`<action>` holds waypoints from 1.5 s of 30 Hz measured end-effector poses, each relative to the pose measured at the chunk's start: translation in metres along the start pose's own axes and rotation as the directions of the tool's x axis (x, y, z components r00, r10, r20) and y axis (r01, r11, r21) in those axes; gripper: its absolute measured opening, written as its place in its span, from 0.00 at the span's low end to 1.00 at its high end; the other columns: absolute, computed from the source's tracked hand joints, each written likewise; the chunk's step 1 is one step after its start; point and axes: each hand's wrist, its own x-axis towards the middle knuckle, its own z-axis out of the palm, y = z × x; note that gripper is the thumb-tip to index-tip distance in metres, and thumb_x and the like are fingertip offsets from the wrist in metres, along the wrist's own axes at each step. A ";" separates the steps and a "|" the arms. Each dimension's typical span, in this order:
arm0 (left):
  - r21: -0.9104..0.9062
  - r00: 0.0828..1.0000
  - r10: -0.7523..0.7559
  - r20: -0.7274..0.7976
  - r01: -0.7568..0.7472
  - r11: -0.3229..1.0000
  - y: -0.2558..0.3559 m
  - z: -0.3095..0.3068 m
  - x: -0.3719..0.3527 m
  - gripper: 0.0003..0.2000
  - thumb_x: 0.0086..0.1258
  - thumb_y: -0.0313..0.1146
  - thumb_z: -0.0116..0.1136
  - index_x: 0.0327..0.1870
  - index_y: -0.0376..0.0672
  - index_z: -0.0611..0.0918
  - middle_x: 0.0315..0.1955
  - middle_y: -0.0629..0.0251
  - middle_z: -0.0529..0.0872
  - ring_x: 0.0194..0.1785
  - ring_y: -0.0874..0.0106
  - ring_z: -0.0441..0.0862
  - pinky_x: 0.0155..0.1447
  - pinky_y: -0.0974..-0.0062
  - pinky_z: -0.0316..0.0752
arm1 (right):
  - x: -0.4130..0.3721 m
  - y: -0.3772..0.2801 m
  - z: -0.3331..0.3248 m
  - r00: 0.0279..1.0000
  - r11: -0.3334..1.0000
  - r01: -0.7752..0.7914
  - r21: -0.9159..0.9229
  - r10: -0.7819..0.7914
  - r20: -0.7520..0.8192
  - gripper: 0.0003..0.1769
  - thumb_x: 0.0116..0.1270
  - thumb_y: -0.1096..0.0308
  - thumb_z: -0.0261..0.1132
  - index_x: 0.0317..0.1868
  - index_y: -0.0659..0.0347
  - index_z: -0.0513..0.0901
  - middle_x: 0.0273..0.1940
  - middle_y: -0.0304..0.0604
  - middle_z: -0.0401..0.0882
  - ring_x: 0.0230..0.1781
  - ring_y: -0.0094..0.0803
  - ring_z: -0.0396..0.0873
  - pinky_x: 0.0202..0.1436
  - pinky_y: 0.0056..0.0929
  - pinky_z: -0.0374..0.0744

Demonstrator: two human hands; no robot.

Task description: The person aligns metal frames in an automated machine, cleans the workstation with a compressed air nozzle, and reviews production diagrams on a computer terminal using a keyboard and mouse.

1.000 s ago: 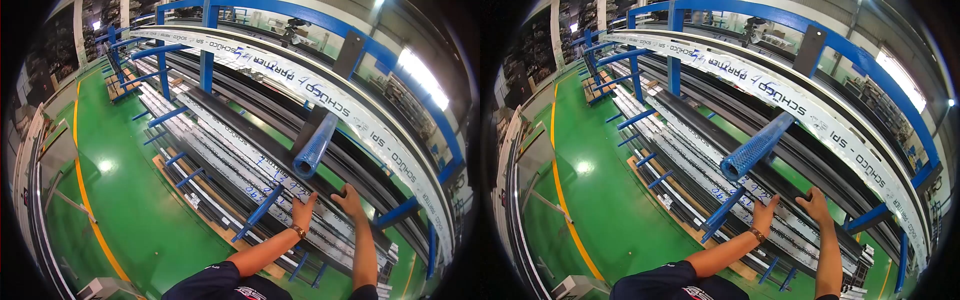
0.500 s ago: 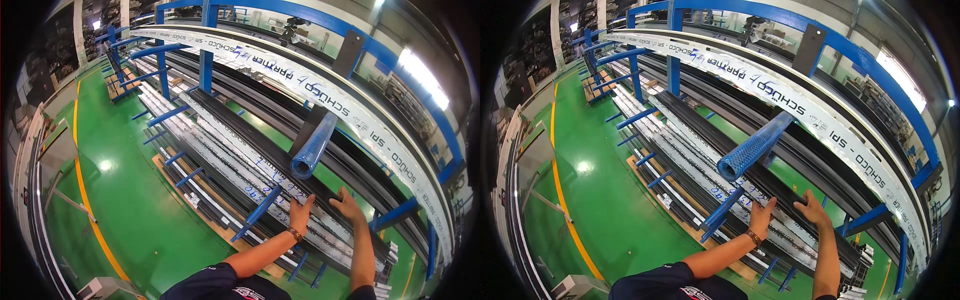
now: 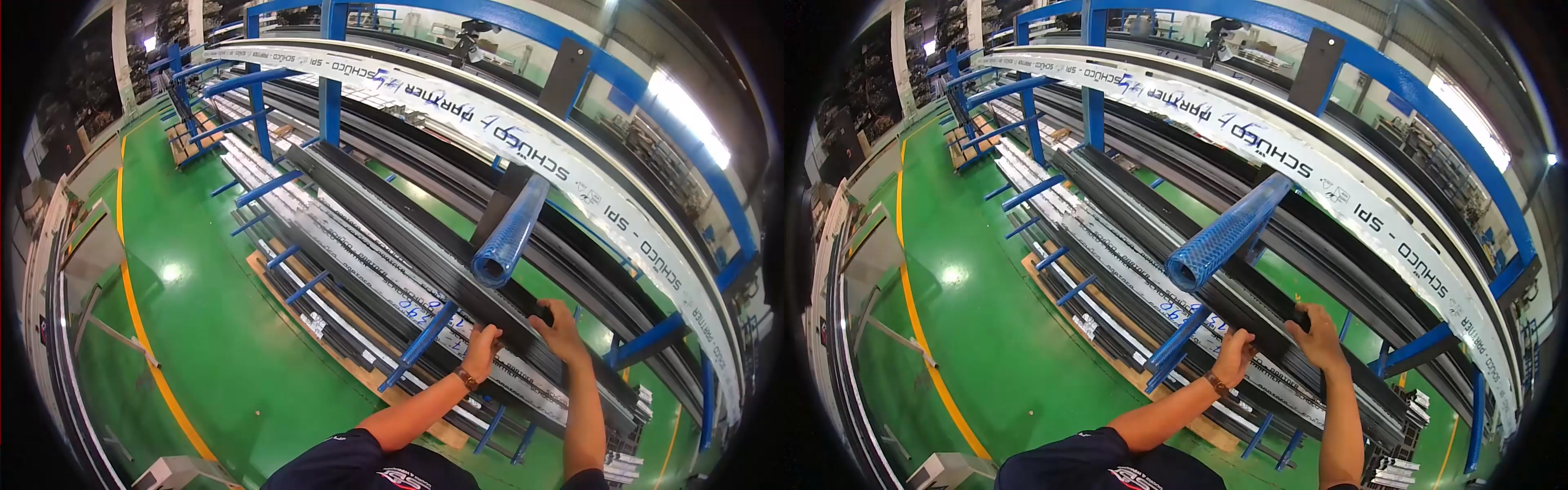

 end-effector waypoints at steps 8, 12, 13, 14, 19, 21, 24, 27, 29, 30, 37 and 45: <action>0.308 0.998 0.057 -0.028 -0.045 0.950 -0.046 -0.038 -0.002 0.24 0.83 0.55 0.52 0.30 0.45 0.78 0.28 0.77 0.72 0.33 0.80 0.64 0.39 0.72 0.60 | -0.020 0.026 0.004 0.996 0.998 -0.051 0.029 0.053 -0.073 0.35 0.73 0.56 0.73 0.73 0.66 0.75 0.68 0.59 0.79 0.70 0.50 0.78 0.73 0.42 0.74; 0.460 0.996 -0.092 -0.008 0.085 0.884 -0.059 -0.056 0.022 0.28 0.84 0.63 0.50 0.50 0.42 0.83 0.43 0.70 0.84 0.46 0.76 0.79 0.56 0.71 0.74 | -0.030 0.034 -0.005 0.994 0.997 -0.009 -0.082 0.000 -0.113 0.33 0.73 0.54 0.71 0.70 0.67 0.78 0.65 0.60 0.81 0.66 0.55 0.80 0.70 0.46 0.76; 0.409 0.998 -0.068 -0.004 0.064 0.910 -0.065 -0.052 0.029 0.29 0.83 0.64 0.50 0.50 0.41 0.83 0.43 0.69 0.85 0.46 0.75 0.80 0.57 0.70 0.75 | -0.029 0.041 -0.006 0.992 0.994 0.005 -0.111 -0.019 -0.127 0.33 0.73 0.53 0.71 0.69 0.68 0.78 0.65 0.60 0.81 0.66 0.56 0.80 0.70 0.46 0.76; 0.357 0.999 -0.045 0.000 0.042 0.933 -0.066 -0.043 0.032 0.30 0.83 0.65 0.51 0.49 0.40 0.83 0.43 0.67 0.86 0.47 0.74 0.81 0.58 0.69 0.76 | -0.029 0.048 -0.007 0.993 0.996 -0.042 -0.075 0.034 -0.109 0.33 0.74 0.53 0.70 0.71 0.68 0.77 0.66 0.60 0.80 0.68 0.54 0.79 0.72 0.45 0.75; 0.280 0.995 -0.062 0.080 0.037 0.959 -0.059 -0.020 0.043 0.32 0.80 0.67 0.53 0.48 0.39 0.83 0.42 0.67 0.87 0.47 0.75 0.84 0.59 0.71 0.79 | -0.017 0.068 -0.008 0.982 0.978 -0.189 -0.092 0.186 -0.045 0.34 0.76 0.52 0.68 0.71 0.70 0.76 0.69 0.61 0.78 0.71 0.54 0.77 0.75 0.45 0.72; 0.286 0.995 -0.069 0.068 0.046 0.957 -0.056 -0.013 0.049 0.33 0.80 0.67 0.54 0.50 0.38 0.82 0.43 0.66 0.86 0.48 0.74 0.84 0.60 0.69 0.80 | -0.012 0.074 -0.004 0.986 0.982 -0.141 -0.126 0.127 -0.113 0.33 0.76 0.52 0.68 0.70 0.70 0.78 0.69 0.61 0.78 0.70 0.56 0.76 0.75 0.46 0.72; 0.243 0.996 -0.083 0.029 0.074 0.967 -0.053 0.000 0.066 0.34 0.80 0.66 0.55 0.56 0.35 0.81 0.48 0.63 0.87 0.52 0.70 0.86 0.63 0.67 0.81 | -0.012 0.070 0.003 0.974 0.981 -0.062 -0.184 0.019 -0.226 0.30 0.75 0.52 0.68 0.67 0.68 0.81 0.66 0.60 0.80 0.68 0.57 0.77 0.74 0.48 0.71; 0.213 0.993 -0.104 0.049 0.092 0.973 -0.059 0.004 0.086 0.34 0.78 0.66 0.58 0.59 0.36 0.80 0.50 0.61 0.88 0.54 0.69 0.86 0.63 0.66 0.81 | -0.013 0.067 0.006 0.951 0.964 -0.034 -0.262 -0.049 -0.305 0.29 0.74 0.54 0.69 0.66 0.66 0.82 0.66 0.59 0.79 0.69 0.57 0.75 0.75 0.50 0.69; 0.224 0.995 -0.091 0.031 0.082 0.971 -0.066 0.004 0.090 0.34 0.77 0.67 0.58 0.59 0.37 0.80 0.50 0.61 0.88 0.54 0.69 0.86 0.63 0.66 0.81 | -0.017 0.067 0.008 0.939 0.959 -0.029 -0.283 -0.071 -0.336 0.28 0.73 0.55 0.70 0.66 0.66 0.82 0.67 0.59 0.78 0.70 0.56 0.74 0.76 0.51 0.68; 0.212 0.994 -0.082 0.071 0.065 0.975 -0.066 0.003 0.090 0.36 0.76 0.68 0.59 0.59 0.37 0.79 0.48 0.63 0.87 0.53 0.70 0.86 0.62 0.67 0.82 | -0.019 0.070 0.008 0.934 0.956 -0.027 -0.291 -0.080 -0.348 0.28 0.73 0.55 0.70 0.66 0.66 0.82 0.67 0.59 0.78 0.70 0.56 0.74 0.76 0.52 0.67; 0.279 0.984 -0.176 -0.028 0.177 0.944 -0.053 0.002 0.082 0.33 0.75 0.65 0.64 0.61 0.41 0.77 0.50 0.66 0.84 0.59 0.67 0.86 0.63 0.64 0.83 | -0.058 0.054 0.017 0.824 0.974 -0.010 -0.228 -0.121 -0.553 0.18 0.74 0.67 0.69 0.60 0.64 0.84 0.65 0.55 0.79 0.71 0.56 0.73 0.82 0.54 0.62; 0.486 0.888 -0.447 0.103 0.347 0.802 -0.077 -0.082 0.010 0.30 0.84 0.55 0.54 0.74 0.40 0.72 0.61 0.52 0.87 0.58 0.62 0.89 0.59 0.67 0.82 | -0.196 0.027 0.125 0.695 0.987 -0.140 0.084 0.158 -0.701 0.08 0.67 0.74 0.71 0.46 0.61 0.87 0.51 0.50 0.87 0.55 0.51 0.83 0.61 0.46 0.79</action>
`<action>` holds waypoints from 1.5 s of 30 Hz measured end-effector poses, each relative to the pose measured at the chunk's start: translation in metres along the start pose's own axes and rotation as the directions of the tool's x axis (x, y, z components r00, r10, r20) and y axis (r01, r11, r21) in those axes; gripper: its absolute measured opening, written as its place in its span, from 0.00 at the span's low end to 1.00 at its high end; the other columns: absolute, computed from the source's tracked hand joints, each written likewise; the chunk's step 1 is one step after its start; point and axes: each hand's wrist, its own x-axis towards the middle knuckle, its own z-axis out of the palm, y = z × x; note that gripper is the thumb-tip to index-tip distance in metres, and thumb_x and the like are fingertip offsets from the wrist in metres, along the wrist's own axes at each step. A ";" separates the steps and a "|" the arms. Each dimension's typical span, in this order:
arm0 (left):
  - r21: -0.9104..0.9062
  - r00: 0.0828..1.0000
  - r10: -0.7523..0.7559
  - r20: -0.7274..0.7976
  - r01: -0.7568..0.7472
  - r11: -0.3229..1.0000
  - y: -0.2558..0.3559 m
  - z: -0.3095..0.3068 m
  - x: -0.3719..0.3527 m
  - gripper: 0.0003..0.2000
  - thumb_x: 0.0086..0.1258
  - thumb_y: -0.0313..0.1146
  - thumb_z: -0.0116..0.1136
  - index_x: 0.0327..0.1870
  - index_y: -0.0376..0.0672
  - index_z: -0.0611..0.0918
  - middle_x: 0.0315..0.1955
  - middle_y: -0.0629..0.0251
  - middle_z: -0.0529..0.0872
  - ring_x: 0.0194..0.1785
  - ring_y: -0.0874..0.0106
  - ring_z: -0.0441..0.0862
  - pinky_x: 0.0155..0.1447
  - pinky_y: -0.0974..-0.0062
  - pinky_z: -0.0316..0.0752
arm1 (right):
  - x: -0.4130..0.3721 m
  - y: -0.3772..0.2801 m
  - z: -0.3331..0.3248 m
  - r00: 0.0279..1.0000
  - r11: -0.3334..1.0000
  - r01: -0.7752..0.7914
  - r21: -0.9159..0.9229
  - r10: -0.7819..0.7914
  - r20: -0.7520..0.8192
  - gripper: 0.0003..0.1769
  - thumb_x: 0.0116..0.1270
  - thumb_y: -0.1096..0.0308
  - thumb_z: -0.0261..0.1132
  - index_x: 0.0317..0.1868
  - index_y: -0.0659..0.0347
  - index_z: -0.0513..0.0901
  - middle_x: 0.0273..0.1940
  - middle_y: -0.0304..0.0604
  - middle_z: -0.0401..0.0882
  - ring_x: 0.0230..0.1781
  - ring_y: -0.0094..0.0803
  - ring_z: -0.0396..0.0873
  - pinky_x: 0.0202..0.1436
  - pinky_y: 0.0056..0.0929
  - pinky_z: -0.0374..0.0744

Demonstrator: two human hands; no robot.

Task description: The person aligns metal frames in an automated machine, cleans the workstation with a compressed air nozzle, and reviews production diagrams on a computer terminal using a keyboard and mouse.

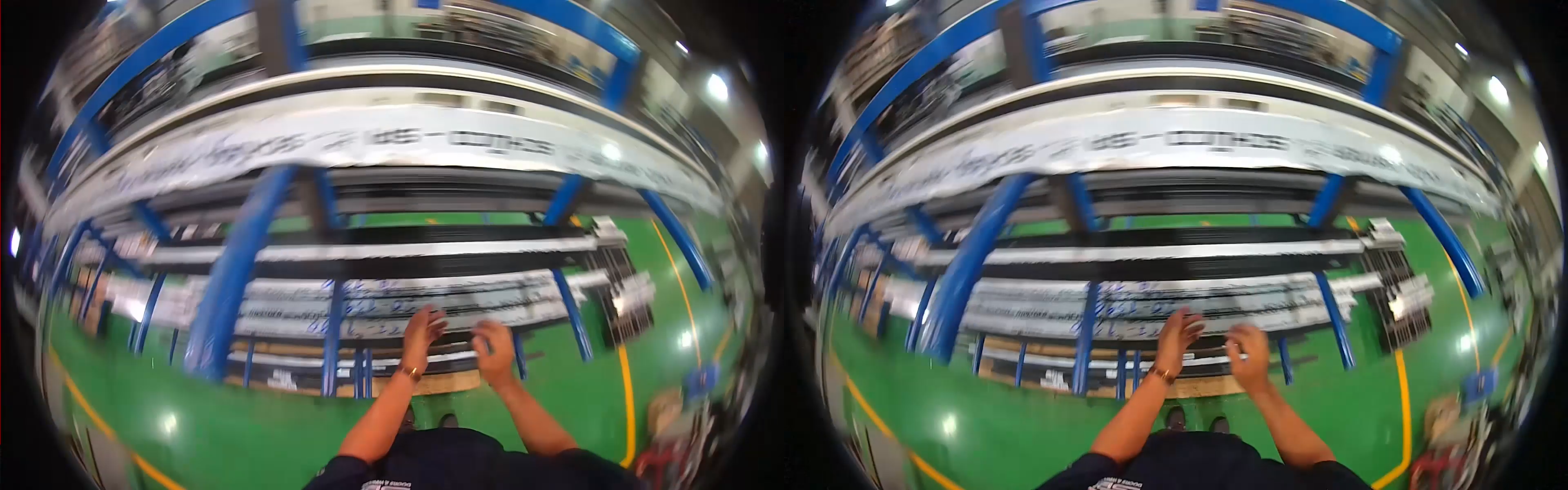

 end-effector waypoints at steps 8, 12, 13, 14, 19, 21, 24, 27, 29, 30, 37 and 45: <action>0.325 0.941 -0.305 0.145 0.246 0.913 -0.062 -0.026 -0.078 0.19 0.88 0.46 0.50 0.42 0.39 0.81 0.55 0.50 0.90 0.54 0.61 0.89 0.60 0.64 0.82 | -0.199 0.007 -0.019 0.549 0.742 -0.659 -0.122 0.586 0.596 0.22 0.82 0.49 0.61 0.46 0.60 0.88 0.38 0.50 0.89 0.38 0.47 0.89 0.45 0.46 0.84; 0.456 0.883 -0.426 0.195 0.303 0.837 -0.081 -0.029 -0.098 0.13 0.87 0.40 0.53 0.49 0.38 0.81 0.56 0.53 0.89 0.54 0.65 0.89 0.59 0.67 0.82 | -0.181 0.007 -0.053 0.342 0.566 -0.798 -0.208 0.708 0.618 0.22 0.83 0.48 0.59 0.45 0.59 0.88 0.33 0.49 0.89 0.31 0.43 0.90 0.40 0.47 0.85; 0.501 0.874 -0.450 0.183 0.311 0.807 -0.082 -0.022 -0.103 0.12 0.87 0.39 0.53 0.53 0.38 0.81 0.57 0.54 0.89 0.54 0.66 0.89 0.58 0.68 0.82 | -0.187 0.020 -0.058 0.376 0.586 -0.783 -0.208 0.712 0.593 0.20 0.82 0.50 0.60 0.46 0.59 0.88 0.35 0.48 0.91 0.31 0.40 0.90 0.41 0.45 0.85; 0.544 0.864 -0.473 0.172 0.317 0.777 -0.086 -0.015 -0.106 0.12 0.87 0.38 0.54 0.57 0.38 0.81 0.57 0.55 0.89 0.53 0.67 0.89 0.58 0.69 0.82 | -0.193 0.029 -0.066 0.418 0.571 -0.806 -0.159 0.738 0.530 0.19 0.82 0.51 0.61 0.47 0.59 0.88 0.34 0.48 0.91 0.31 0.39 0.90 0.41 0.44 0.86; 0.784 0.829 -0.548 0.114 0.264 0.562 -0.118 -0.019 -0.103 0.17 0.84 0.37 0.58 0.67 0.39 0.78 0.59 0.57 0.89 0.52 0.70 0.89 0.56 0.72 0.81 | -0.263 0.084 -0.116 0.408 0.445 -0.894 -0.045 0.852 0.330 0.18 0.77 0.54 0.65 0.52 0.61 0.87 0.33 0.47 0.91 0.32 0.38 0.91 0.44 0.40 0.86; 0.848 0.827 -0.554 0.097 0.222 0.481 -0.144 -0.028 -0.096 0.19 0.83 0.39 0.60 0.67 0.40 0.78 0.57 0.58 0.90 0.50 0.70 0.90 0.54 0.72 0.82 | -0.327 0.111 -0.144 0.296 0.301 -0.953 0.030 0.907 0.300 0.20 0.77 0.54 0.65 0.54 0.63 0.87 0.35 0.46 0.92 0.33 0.35 0.90 0.42 0.37 0.86; 0.897 0.847 -0.531 0.006 0.230 0.377 -0.184 -0.024 -0.101 0.19 0.81 0.40 0.61 0.66 0.41 0.79 0.54 0.59 0.91 0.48 0.69 0.90 0.49 0.70 0.83 | -0.472 0.150 -0.194 0.077 0.027 -0.966 0.256 0.979 0.190 0.21 0.74 0.55 0.67 0.51 0.66 0.87 0.37 0.48 0.92 0.31 0.35 0.89 0.36 0.35 0.86; 0.890 0.856 -0.508 -0.094 0.301 0.342 -0.237 -0.031 -0.113 0.20 0.80 0.41 0.62 0.65 0.40 0.80 0.50 0.58 0.91 0.46 0.68 0.90 0.45 0.68 0.83 | -0.664 0.168 -0.258 0.040 0.039 -0.999 0.018 0.995 0.087 0.18 0.71 0.56 0.67 0.43 0.65 0.88 0.34 0.50 0.91 0.25 0.35 0.87 0.26 0.35 0.81; 0.844 0.817 -0.518 -0.253 0.448 0.295 -0.274 -0.027 -0.137 0.19 0.79 0.41 0.61 0.64 0.39 0.81 0.48 0.57 0.90 0.45 0.66 0.90 0.43 0.67 0.83 | -0.659 0.118 -0.338 -0.524 -0.513 -0.802 0.306 0.850 0.053 0.17 0.73 0.56 0.66 0.48 0.63 0.85 0.36 0.53 0.90 0.26 0.39 0.86 0.26 0.40 0.78; 0.810 0.784 -0.520 -0.338 0.524 0.264 -0.287 -0.031 -0.152 0.19 0.79 0.41 0.61 0.63 0.39 0.81 0.47 0.56 0.90 0.44 0.65 0.90 0.42 0.66 0.82 | -0.703 0.112 -0.355 -0.554 -0.504 -0.732 0.458 0.832 0.029 0.17 0.74 0.56 0.65 0.50 0.62 0.84 0.36 0.53 0.89 0.26 0.40 0.85 0.26 0.40 0.78; 0.727 0.773 -0.583 -0.251 -0.248 -0.641 -0.376 -0.052 -0.217 0.35 0.75 0.64 0.53 0.56 0.34 0.87 0.55 0.38 0.88 0.58 0.42 0.85 0.63 0.54 0.77 | -0.813 0.074 -0.429 -0.703 -0.394 -0.453 0.800 0.710 -0.049 0.14 0.76 0.62 0.62 0.56 0.59 0.79 0.37 0.54 0.88 0.29 0.44 0.86 0.26 0.43 0.77; 0.933 0.588 -0.732 -0.345 0.128 -0.338 -0.489 0.071 -0.165 0.26 0.80 0.54 0.56 0.65 0.40 0.82 0.57 0.53 0.90 0.49 0.55 0.90 0.50 0.57 0.82 | -0.756 0.116 -0.393 -0.641 -0.517 -0.375 0.769 0.744 0.188 0.16 0.76 0.60 0.65 0.58 0.59 0.80 0.43 0.51 0.89 0.39 0.43 0.88 0.46 0.49 0.85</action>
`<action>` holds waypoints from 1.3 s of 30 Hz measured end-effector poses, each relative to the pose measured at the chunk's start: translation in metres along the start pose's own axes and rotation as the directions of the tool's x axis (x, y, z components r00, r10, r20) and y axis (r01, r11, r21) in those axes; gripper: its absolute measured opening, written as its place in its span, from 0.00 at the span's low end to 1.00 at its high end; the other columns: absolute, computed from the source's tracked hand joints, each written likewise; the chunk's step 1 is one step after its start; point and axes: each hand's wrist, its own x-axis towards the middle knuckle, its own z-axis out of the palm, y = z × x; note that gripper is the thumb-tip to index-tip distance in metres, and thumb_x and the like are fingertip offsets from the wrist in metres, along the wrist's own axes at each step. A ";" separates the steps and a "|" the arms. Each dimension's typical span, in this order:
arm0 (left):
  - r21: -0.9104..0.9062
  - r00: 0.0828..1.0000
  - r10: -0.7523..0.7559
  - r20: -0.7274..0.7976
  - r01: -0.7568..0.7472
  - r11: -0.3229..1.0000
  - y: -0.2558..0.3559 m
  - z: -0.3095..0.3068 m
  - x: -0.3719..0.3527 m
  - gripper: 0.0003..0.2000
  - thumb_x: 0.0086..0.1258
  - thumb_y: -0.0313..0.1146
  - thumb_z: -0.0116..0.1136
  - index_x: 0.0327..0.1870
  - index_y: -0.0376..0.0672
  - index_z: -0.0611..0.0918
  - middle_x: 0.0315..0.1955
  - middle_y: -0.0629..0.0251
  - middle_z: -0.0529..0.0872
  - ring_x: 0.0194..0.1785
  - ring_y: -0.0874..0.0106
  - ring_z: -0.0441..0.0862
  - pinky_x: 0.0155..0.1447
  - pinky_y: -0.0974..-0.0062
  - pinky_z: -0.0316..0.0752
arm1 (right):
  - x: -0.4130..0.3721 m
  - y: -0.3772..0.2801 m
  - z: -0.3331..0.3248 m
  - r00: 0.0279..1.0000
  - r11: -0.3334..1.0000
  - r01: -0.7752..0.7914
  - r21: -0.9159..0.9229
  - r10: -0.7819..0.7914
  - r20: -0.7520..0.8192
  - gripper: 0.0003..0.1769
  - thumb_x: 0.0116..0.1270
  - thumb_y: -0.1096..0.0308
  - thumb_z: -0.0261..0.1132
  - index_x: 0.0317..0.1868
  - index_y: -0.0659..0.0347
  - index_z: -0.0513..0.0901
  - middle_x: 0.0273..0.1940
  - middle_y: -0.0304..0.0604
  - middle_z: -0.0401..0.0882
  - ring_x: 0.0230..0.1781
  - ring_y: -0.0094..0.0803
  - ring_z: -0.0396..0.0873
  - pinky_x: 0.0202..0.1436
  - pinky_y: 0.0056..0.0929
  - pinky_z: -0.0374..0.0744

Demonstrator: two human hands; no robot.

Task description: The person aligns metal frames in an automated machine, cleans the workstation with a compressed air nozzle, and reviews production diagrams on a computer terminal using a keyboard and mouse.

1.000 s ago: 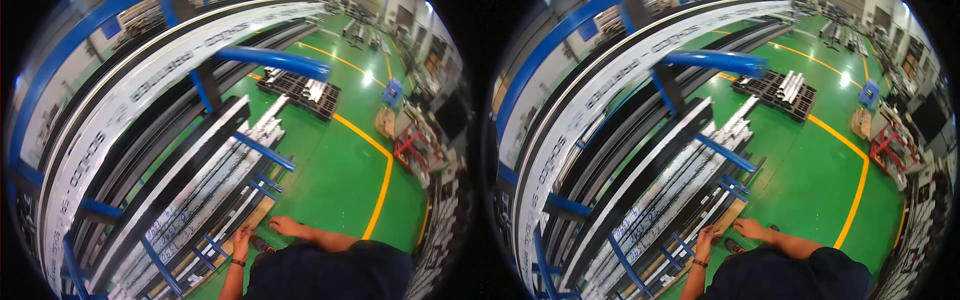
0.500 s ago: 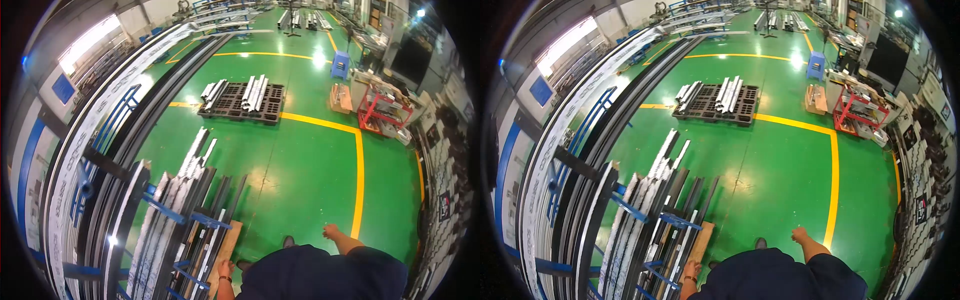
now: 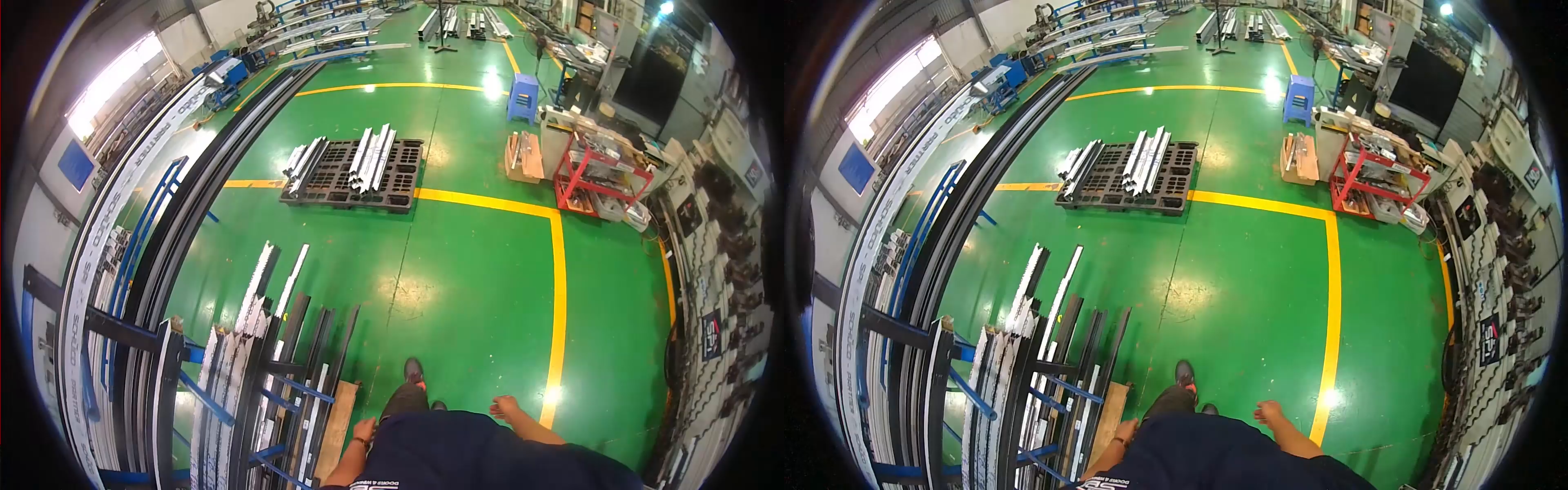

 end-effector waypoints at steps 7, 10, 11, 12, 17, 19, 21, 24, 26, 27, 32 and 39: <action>-0.185 1.000 0.013 -0.008 -0.015 0.983 0.161 -0.005 0.079 0.24 0.79 0.50 0.62 0.66 0.41 0.81 0.50 0.59 0.90 0.43 0.64 0.89 0.40 0.63 0.80 | 0.019 -0.099 0.030 0.976 0.987 0.152 -0.053 -0.142 0.165 0.20 0.77 0.56 0.65 0.60 0.60 0.81 0.49 0.52 0.89 0.42 0.41 0.88 0.46 0.45 0.84; -0.147 0.999 -0.032 0.004 0.032 0.989 0.222 -0.005 0.103 0.24 0.79 0.51 0.63 0.64 0.41 0.82 0.48 0.59 0.90 0.41 0.65 0.89 0.38 0.63 0.79 | 0.043 -0.131 0.003 0.997 0.994 0.078 0.075 -0.078 -0.001 0.20 0.76 0.57 0.65 0.60 0.59 0.81 0.47 0.51 0.90 0.41 0.41 0.88 0.45 0.47 0.84; -0.124 0.999 -0.042 -0.002 0.041 0.991 0.248 -0.004 0.106 0.24 0.78 0.51 0.63 0.63 0.40 0.82 0.46 0.59 0.90 0.40 0.65 0.88 0.37 0.63 0.79 | 0.041 -0.152 -0.008 0.997 0.993 0.038 0.111 -0.031 -0.067 0.19 0.76 0.57 0.65 0.61 0.59 0.81 0.47 0.51 0.90 0.41 0.42 0.88 0.44 0.47 0.84; -0.109 0.999 -0.053 -0.009 0.052 0.993 0.270 0.001 0.113 0.24 0.78 0.51 0.63 0.62 0.40 0.82 0.45 0.60 0.90 0.38 0.65 0.88 0.36 0.63 0.78 | 0.042 -0.174 -0.022 0.991 0.990 0.004 0.142 0.015 -0.132 0.19 0.76 0.58 0.65 0.61 0.58 0.81 0.46 0.51 0.90 0.40 0.42 0.88 0.43 0.47 0.84; 0.141 0.973 0.226 0.051 -0.231 0.963 0.370 0.011 0.213 0.26 0.72 0.55 0.63 0.40 0.33 0.88 0.29 0.57 0.89 0.30 0.63 0.85 0.36 0.60 0.77 | 0.086 -0.267 -0.072 0.974 0.958 0.169 0.231 -0.126 -0.190 0.19 0.76 0.56 0.64 0.60 0.57 0.79 0.45 0.50 0.88 0.38 0.43 0.86 0.46 0.49 0.83; 0.084 0.966 0.260 0.016 -0.260 0.962 0.421 0.019 0.218 0.29 0.73 0.55 0.62 0.50 0.30 0.89 0.40 0.47 0.91 0.43 0.58 0.89 0.49 0.56 0.81 | 0.064 -0.324 -0.063 0.957 0.897 0.226 0.380 -0.132 -0.258 0.20 0.77 0.56 0.64 0.61 0.58 0.78 0.42 0.49 0.88 0.38 0.41 0.86 0.45 0.47 0.83; 0.089 0.948 0.315 -0.043 -0.311 0.946 0.483 0.019 0.205 0.30 0.72 0.54 0.63 0.55 0.29 0.87 0.48 0.46 0.92 0.51 0.54 0.88 0.59 0.56 0.81 | 0.088 -0.353 -0.060 0.975 0.923 0.190 0.335 -0.136 -0.177 0.23 0.76 0.54 0.63 0.65 0.55 0.77 0.48 0.49 0.87 0.45 0.43 0.85 0.49 0.48 0.82; -0.155 0.942 0.299 -0.152 -0.321 0.934 0.552 0.022 0.186 0.30 0.74 0.53 0.64 0.61 0.32 0.86 0.50 0.50 0.92 0.51 0.59 0.90 0.60 0.58 0.81 | 0.134 -0.373 -0.076 0.991 0.959 0.133 0.250 -0.136 -0.008 0.26 0.77 0.53 0.63 0.69 0.55 0.75 0.49 0.49 0.86 0.48 0.45 0.85 0.49 0.49 0.82; -0.213 0.938 0.264 -0.225 -0.311 0.926 0.566 0.033 0.183 0.29 0.74 0.53 0.64 0.62 0.34 0.86 0.50 0.50 0.92 0.48 0.61 0.90 0.59 0.59 0.82 | 0.153 -0.394 -0.082 0.995 0.983 0.068 0.170 -0.078 0.058 0.26 0.77 0.53 0.62 0.69 0.55 0.75 0.49 0.49 0.86 0.47 0.44 0.85 0.49 0.49 0.82; -0.246 0.931 0.245 -0.272 -0.313 0.917 0.569 0.040 0.183 0.29 0.74 0.53 0.64 0.63 0.34 0.85 0.50 0.51 0.92 0.47 0.62 0.91 0.58 0.59 0.82 | 0.162 -0.408 -0.087 0.995 0.991 0.045 0.123 -0.056 0.082 0.26 0.78 0.53 0.62 0.69 0.55 0.75 0.48 0.49 0.86 0.47 0.44 0.85 0.49 0.48 0.82; -0.386 0.914 0.002 -0.406 -0.173 0.906 0.516 0.092 0.172 0.28 0.73 0.52 0.64 0.59 0.33 0.87 0.49 0.48 0.92 0.45 0.58 0.90 0.57 0.59 0.82 | 0.217 -0.513 -0.140 0.989 0.995 0.003 -0.102 0.012 0.146 0.25 0.78 0.53 0.62 0.70 0.55 0.75 0.47 0.48 0.86 0.44 0.43 0.84 0.47 0.48 0.81; -0.463 0.902 -0.365 -0.231 0.228 0.856 0.473 0.226 0.087 0.31 0.74 0.58 0.54 0.56 0.35 0.89 0.57 0.39 0.88 0.63 0.45 0.85 0.66 0.52 0.78 | 0.336 -0.714 -0.232 0.986 0.959 0.044 -0.279 0.003 0.166 0.25 0.80 0.54 0.61 0.71 0.55 0.75 0.45 0.47 0.85 0.40 0.42 0.84 0.45 0.48 0.80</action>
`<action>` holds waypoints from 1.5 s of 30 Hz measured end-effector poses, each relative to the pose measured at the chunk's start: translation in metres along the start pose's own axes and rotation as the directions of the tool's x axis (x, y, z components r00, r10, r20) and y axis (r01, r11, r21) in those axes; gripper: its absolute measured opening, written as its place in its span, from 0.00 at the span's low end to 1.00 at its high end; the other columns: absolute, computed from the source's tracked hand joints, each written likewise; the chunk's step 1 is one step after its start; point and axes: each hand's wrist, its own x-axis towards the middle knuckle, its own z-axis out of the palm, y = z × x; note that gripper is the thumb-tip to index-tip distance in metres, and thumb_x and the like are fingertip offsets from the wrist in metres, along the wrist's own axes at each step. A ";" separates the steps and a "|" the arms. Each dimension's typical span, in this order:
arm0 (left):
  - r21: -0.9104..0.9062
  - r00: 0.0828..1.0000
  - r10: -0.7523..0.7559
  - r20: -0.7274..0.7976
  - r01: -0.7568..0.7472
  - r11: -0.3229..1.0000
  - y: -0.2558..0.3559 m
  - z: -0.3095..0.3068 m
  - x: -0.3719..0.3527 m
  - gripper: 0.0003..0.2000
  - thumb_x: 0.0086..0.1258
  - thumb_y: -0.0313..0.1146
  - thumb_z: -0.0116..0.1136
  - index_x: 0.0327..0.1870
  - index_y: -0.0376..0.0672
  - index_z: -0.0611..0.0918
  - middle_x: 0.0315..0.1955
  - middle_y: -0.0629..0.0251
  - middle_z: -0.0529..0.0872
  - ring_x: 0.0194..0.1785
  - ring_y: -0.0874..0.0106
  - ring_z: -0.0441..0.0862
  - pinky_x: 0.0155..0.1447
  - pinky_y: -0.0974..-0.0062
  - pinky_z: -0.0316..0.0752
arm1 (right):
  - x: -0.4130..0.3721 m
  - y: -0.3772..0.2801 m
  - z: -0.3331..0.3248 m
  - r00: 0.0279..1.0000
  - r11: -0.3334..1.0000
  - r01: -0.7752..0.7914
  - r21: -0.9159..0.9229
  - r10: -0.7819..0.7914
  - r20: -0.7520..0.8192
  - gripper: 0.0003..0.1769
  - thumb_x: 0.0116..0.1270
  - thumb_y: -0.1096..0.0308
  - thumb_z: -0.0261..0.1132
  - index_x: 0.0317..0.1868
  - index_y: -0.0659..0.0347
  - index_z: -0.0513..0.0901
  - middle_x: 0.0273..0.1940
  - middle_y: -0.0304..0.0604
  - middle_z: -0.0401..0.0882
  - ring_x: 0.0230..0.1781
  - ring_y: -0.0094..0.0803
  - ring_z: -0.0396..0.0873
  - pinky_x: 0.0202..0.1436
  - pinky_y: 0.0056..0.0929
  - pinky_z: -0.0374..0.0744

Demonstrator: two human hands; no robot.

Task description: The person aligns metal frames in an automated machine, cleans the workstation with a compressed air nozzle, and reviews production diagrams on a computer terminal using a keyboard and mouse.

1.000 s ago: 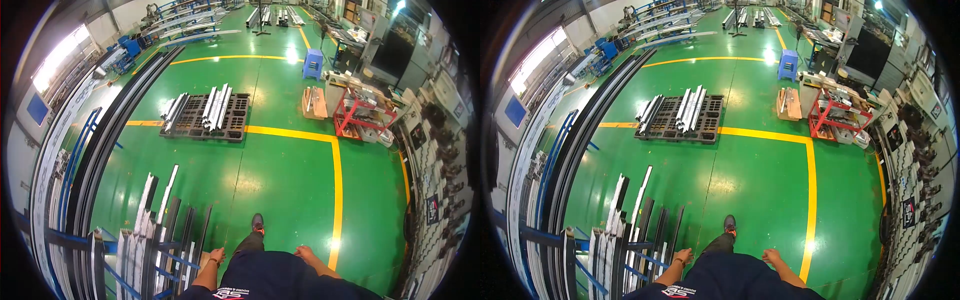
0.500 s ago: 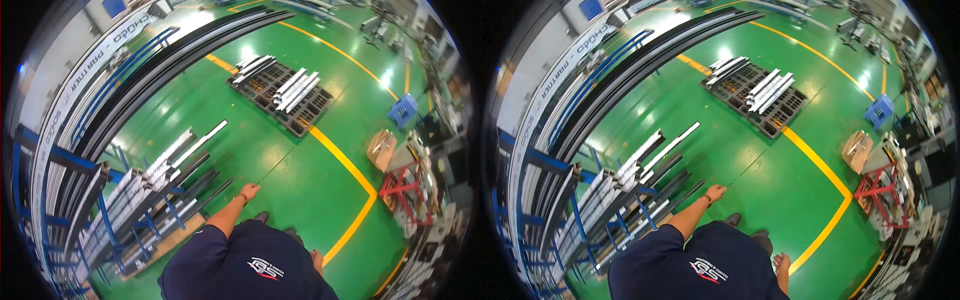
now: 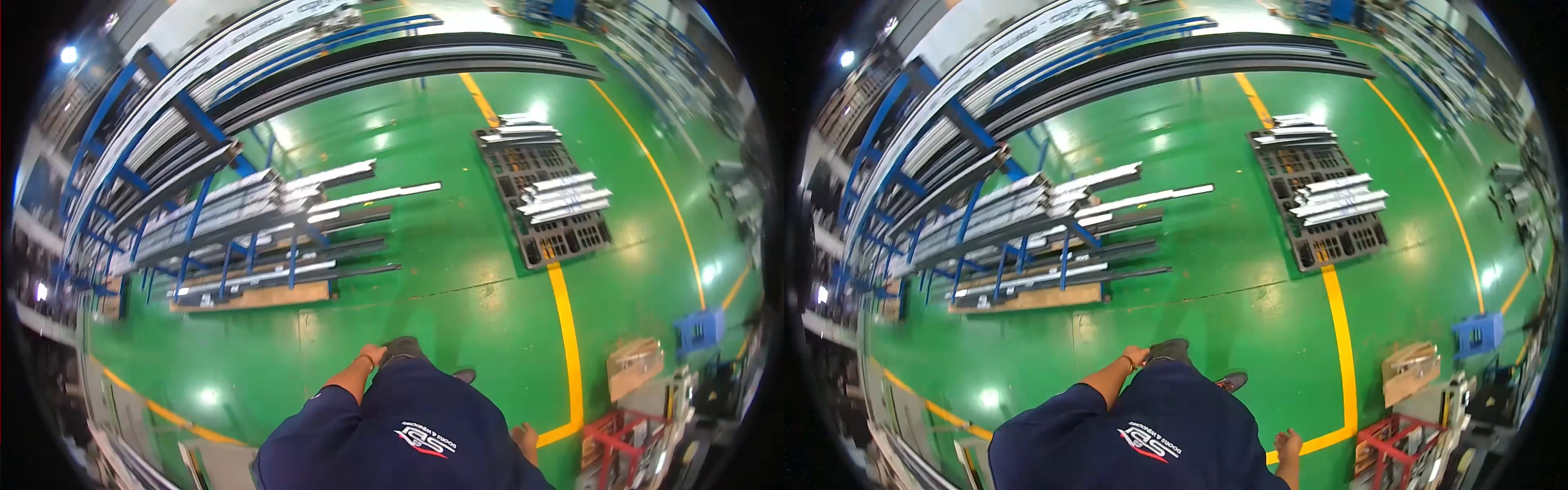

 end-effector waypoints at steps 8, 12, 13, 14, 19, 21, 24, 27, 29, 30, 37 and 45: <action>0.022 0.982 -0.005 -0.189 0.010 1.000 -0.071 0.058 -0.053 0.27 0.70 0.55 0.57 0.56 0.41 0.90 0.60 0.44 0.87 0.64 0.44 0.84 0.70 0.54 0.77 | 0.052 -0.183 0.019 0.950 0.960 0.277 -0.042 -0.267 0.160 0.14 0.78 0.53 0.61 0.55 0.51 0.78 0.39 0.42 0.83 0.36 0.39 0.80 0.38 0.44 0.76; 0.067 0.966 0.073 -0.246 -0.058 0.996 -0.102 0.071 -0.024 0.25 0.68 0.52 0.59 0.55 0.42 0.90 0.59 0.45 0.88 0.64 0.46 0.85 0.69 0.54 0.78 | 0.035 -0.183 0.092 0.926 0.943 0.327 -0.069 -0.304 0.225 0.15 0.76 0.54 0.65 0.54 0.52 0.78 0.38 0.42 0.85 0.33 0.35 0.82 0.34 0.40 0.77; 0.052 0.968 0.072 -0.241 -0.061 0.997 -0.107 0.071 -0.023 0.25 0.68 0.52 0.59 0.55 0.41 0.91 0.59 0.45 0.88 0.64 0.46 0.85 0.69 0.54 0.78 | 0.029 -0.172 0.106 0.921 0.939 0.337 -0.073 -0.313 0.232 0.15 0.75 0.55 0.67 0.53 0.53 0.78 0.36 0.41 0.84 0.31 0.33 0.82 0.31 0.38 0.77; 0.037 0.969 0.073 -0.235 -0.067 0.997 -0.113 0.070 -0.022 0.25 0.69 0.51 0.59 0.55 0.41 0.91 0.59 0.45 0.88 0.65 0.46 0.85 0.69 0.55 0.78 | 0.021 -0.157 0.118 0.910 0.930 0.351 -0.113 -0.310 0.276 0.15 0.75 0.55 0.67 0.53 0.53 0.78 0.36 0.43 0.85 0.31 0.35 0.83 0.31 0.40 0.78; 0.062 0.980 0.045 -0.194 -0.034 0.997 -0.147 0.048 -0.020 0.26 0.69 0.54 0.62 0.54 0.40 0.91 0.58 0.46 0.89 0.63 0.48 0.86 0.69 0.55 0.79 | 0.005 -0.062 0.151 0.909 0.930 0.255 -0.264 -0.137 0.394 0.16 0.76 0.56 0.65 0.55 0.57 0.77 0.38 0.49 0.86 0.31 0.41 0.84 0.32 0.46 0.83; -0.049 0.980 0.047 -0.194 -0.057 0.997 -0.162 0.031 -0.043 0.26 0.69 0.55 0.64 0.54 0.40 0.91 0.57 0.47 0.90 0.62 0.48 0.87 0.68 0.56 0.79 | 0.005 -0.018 0.157 0.933 0.944 0.192 -0.269 -0.090 0.348 0.17 0.76 0.58 0.63 0.57 0.59 0.77 0.36 0.50 0.86 0.28 0.42 0.84 0.29 0.44 0.81; -0.273 0.973 0.084 -0.215 -0.142 0.951 -0.205 0.009 -0.040 0.28 0.70 0.55 0.66 0.58 0.39 0.89 0.54 0.51 0.92 0.55 0.54 0.90 0.60 0.58 0.83 | 0.017 0.038 0.165 0.951 0.914 0.153 -0.376 -0.033 0.307 0.18 0.76 0.58 0.63 0.58 0.60 0.77 0.37 0.52 0.86 0.26 0.44 0.83 0.27 0.46 0.81; -0.515 0.968 0.032 -0.250 -0.161 0.842 -0.235 -0.030 -0.077 0.27 0.73 0.53 0.65 0.62 0.39 0.86 0.50 0.55 0.92 0.50 0.63 0.90 0.48 0.63 0.85 | 0.054 0.105 0.173 0.945 0.817 0.181 -0.547 0.008 0.326 0.19 0.76 0.58 0.62 0.59 0.61 0.76 0.38 0.54 0.87 0.23 0.46 0.82 0.26 0.47 0.80; -0.584 0.968 -0.013 -0.252 -0.141 0.799 -0.283 -0.050 -0.079 0.27 0.74 0.53 0.64 0.63 0.39 0.86 0.48 0.57 0.92 0.47 0.67 0.90 0.43 0.66 0.83 | -0.010 0.119 0.217 0.945 0.783 0.223 -0.581 -0.027 0.326 0.18 0.75 0.60 0.62 0.59 0.61 0.76 0.37 0.55 0.87 0.23 0.44 0.82 0.25 0.46 0.79; -0.612 0.969 -0.036 -0.244 -0.125 0.781 -0.312 -0.055 -0.080 0.27 0.75 0.52 0.64 0.64 0.39 0.85 0.48 0.58 0.92 0.45 0.69 0.90 0.41 0.67 0.82 | -0.044 0.124 0.240 0.944 0.764 0.242 -0.598 -0.044 0.326 0.18 0.75 0.60 0.62 0.59 0.61 0.76 0.37 0.55 0.87 0.23 0.44 0.82 0.24 0.45 0.78; -0.877 0.919 -0.315 -0.235 -0.061 0.476 -0.478 -0.072 -0.100 0.24 0.76 0.48 0.64 0.63 0.39 0.82 0.45 0.61 0.91 0.40 0.67 0.89 0.39 0.65 0.80 | -0.170 0.175 0.401 0.758 0.226 0.646 -0.729 -0.074 0.648 0.17 0.68 0.60 0.70 0.50 0.65 0.88 0.40 0.51 0.90 0.40 0.45 0.88 0.43 0.45 0.84; -0.965 0.903 -0.346 -0.253 -0.209 0.158 -0.526 -0.147 -0.095 0.27 0.79 0.46 0.62 0.71 0.39 0.75 0.56 0.53 0.88 0.49 0.61 0.89 0.44 0.61 0.81 | -0.242 0.194 0.598 0.263 -0.328 0.891 -0.313 -0.189 0.946 0.28 0.60 0.54 0.77 0.57 0.61 0.87 0.46 0.50 0.91 0.49 0.48 0.88 0.55 0.43 0.84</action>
